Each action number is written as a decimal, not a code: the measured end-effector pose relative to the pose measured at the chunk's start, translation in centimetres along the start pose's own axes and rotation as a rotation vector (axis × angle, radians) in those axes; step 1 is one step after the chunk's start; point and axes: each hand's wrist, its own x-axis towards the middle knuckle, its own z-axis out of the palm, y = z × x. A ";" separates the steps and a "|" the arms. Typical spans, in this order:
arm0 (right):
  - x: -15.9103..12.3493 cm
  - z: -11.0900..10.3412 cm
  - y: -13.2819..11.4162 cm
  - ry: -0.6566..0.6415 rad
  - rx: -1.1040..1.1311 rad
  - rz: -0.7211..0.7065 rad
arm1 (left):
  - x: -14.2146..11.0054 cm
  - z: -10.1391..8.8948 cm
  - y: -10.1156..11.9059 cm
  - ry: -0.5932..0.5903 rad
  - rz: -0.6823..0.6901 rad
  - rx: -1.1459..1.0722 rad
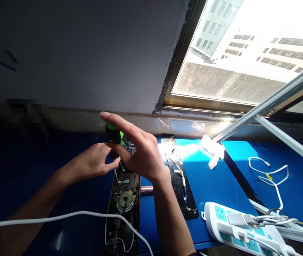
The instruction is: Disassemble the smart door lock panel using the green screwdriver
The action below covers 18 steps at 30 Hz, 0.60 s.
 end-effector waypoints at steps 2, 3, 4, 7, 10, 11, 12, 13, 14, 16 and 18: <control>0.0 0.0 -0.1 -0.011 -0.001 -0.008 | 0.0 0.1 0.1 0.005 -0.009 0.007; 0.0 -0.1 -0.1 -0.013 0.000 -0.013 | 0.0 0.2 0.2 0.011 -0.014 0.006; 0.0 -0.1 -0.1 -0.011 0.002 -0.016 | 0.0 0.4 0.2 0.017 -0.020 0.003; 0.1 0.0 -0.2 -0.001 -0.005 -0.026 | 0.1 0.9 0.3 0.010 -0.040 0.003; 0.2 0.0 -0.3 0.009 -0.066 -0.075 | 0.1 1.3 0.4 0.012 -0.046 0.033; 0.3 -0.1 -0.4 0.009 -0.085 -0.086 | 0.1 1.5 0.4 0.021 -0.044 0.042; 0.3 -0.1 -0.5 0.005 -0.090 -0.081 | 0.1 1.6 0.4 0.032 -0.043 0.048; 0.3 -0.2 -0.5 -0.004 -0.079 -0.062 | 0.1 1.6 0.3 0.043 -0.043 0.049; 0.3 -0.2 -0.6 -0.016 -0.055 -0.034 | 0.1 1.7 0.3 0.052 -0.045 0.046; 0.2 -0.3 -0.6 -0.024 -0.003 0.001 | 0.1 1.7 0.3 0.065 -0.047 0.036; 0.2 -0.4 -0.6 0.017 -0.003 -0.015 | 0.1 1.7 0.3 0.061 -0.049 0.027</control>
